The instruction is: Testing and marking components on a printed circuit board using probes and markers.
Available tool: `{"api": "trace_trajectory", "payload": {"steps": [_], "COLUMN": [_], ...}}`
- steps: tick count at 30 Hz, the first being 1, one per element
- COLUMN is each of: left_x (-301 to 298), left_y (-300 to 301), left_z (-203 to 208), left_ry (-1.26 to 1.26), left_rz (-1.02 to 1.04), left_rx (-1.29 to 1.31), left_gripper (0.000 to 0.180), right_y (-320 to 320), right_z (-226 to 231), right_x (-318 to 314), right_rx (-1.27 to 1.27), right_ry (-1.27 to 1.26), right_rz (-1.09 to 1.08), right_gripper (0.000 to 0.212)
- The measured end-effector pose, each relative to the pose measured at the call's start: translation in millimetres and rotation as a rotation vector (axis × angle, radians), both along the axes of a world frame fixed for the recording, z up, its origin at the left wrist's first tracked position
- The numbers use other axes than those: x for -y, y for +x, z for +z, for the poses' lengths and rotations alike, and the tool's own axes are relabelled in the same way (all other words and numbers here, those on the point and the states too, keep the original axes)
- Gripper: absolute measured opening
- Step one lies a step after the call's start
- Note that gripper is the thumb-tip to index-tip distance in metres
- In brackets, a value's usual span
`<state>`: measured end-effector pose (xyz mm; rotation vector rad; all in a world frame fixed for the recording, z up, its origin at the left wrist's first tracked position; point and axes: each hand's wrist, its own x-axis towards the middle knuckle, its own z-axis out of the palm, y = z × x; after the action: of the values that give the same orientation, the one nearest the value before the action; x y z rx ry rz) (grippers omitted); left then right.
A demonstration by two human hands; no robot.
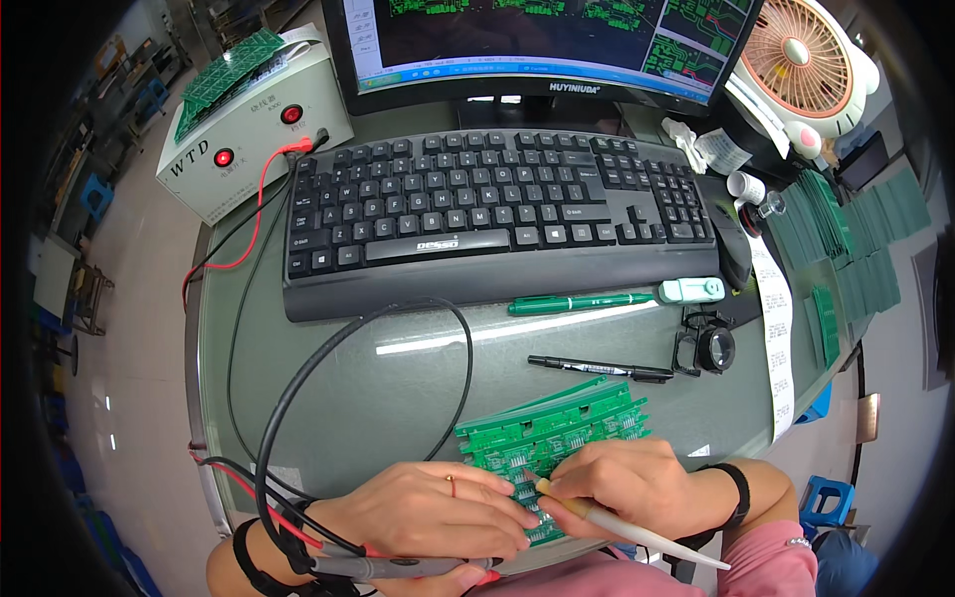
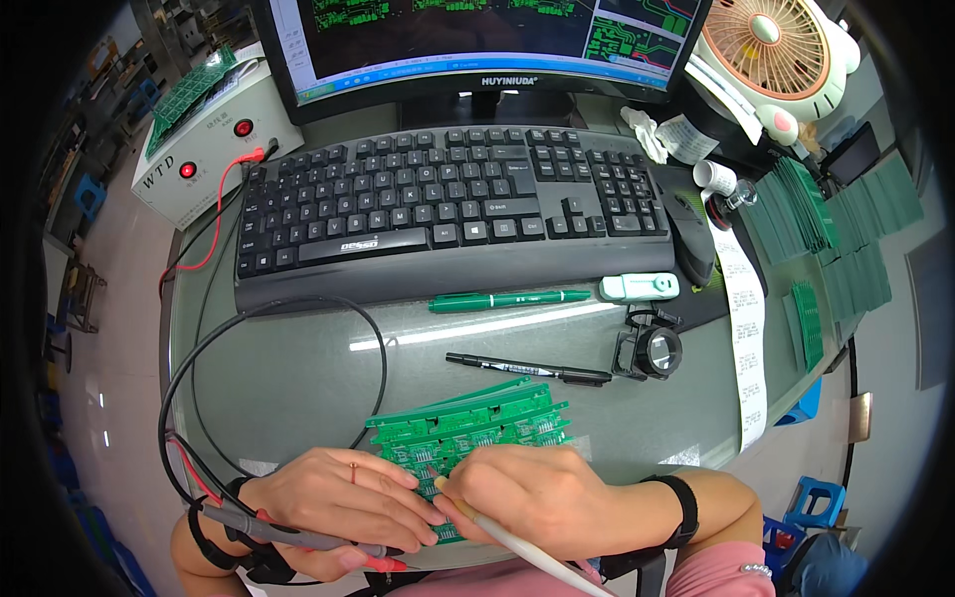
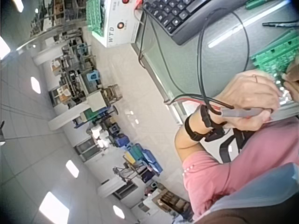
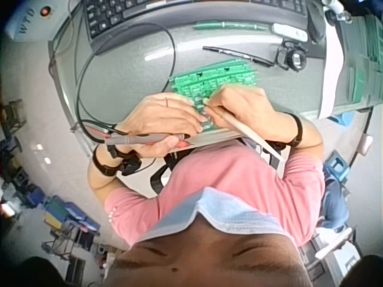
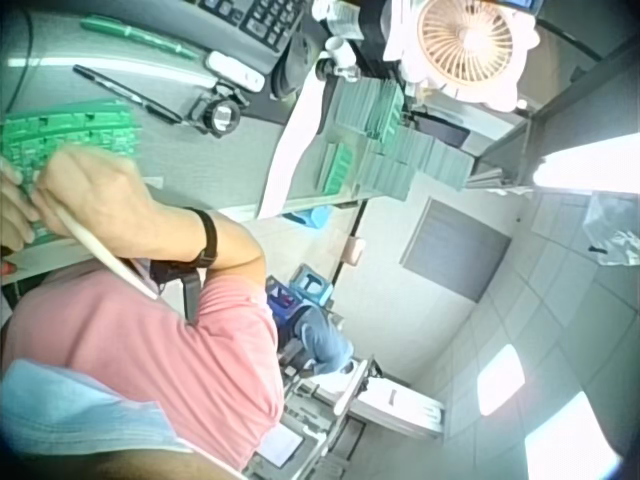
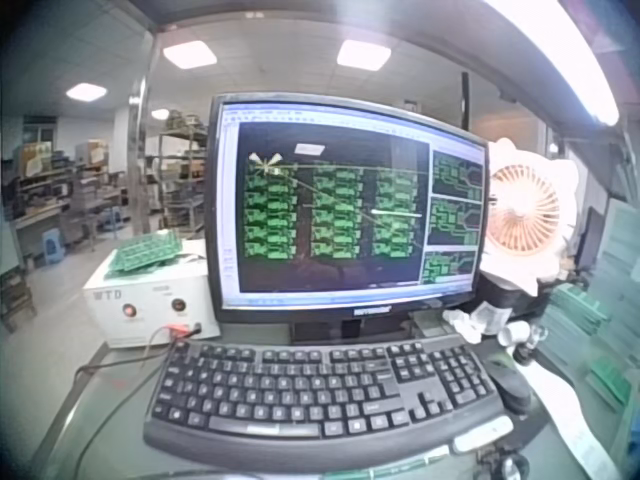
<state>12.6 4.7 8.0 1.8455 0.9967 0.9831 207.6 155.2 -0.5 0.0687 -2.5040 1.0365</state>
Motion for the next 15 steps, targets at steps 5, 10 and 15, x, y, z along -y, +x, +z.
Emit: {"api": "trace_trajectory", "payload": {"steps": [5,10,15], "left_x": [0.7,2.8,3.7], "left_y": [-0.1,1.0,-0.5], "left_z": [-0.5,-5.1,-9.5], "left_ry": [-0.012,0.005,0.021], "left_rz": [0.000,0.031,0.017], "left_rx": [0.006,0.034,0.024], "left_gripper": [0.035,0.034,0.027], "right_y": [-0.8,-1.7,-1.5], "right_z": [-1.7,-2.0,-0.8], "right_x": [0.1,0.3,-0.1], "right_rx": [-0.003,-0.010,-0.001], "right_ry": [0.012,0.015,0.022], "right_rz": [-0.007,-0.002,-0.004], "right_gripper": [0.020,0.019,0.019]}}
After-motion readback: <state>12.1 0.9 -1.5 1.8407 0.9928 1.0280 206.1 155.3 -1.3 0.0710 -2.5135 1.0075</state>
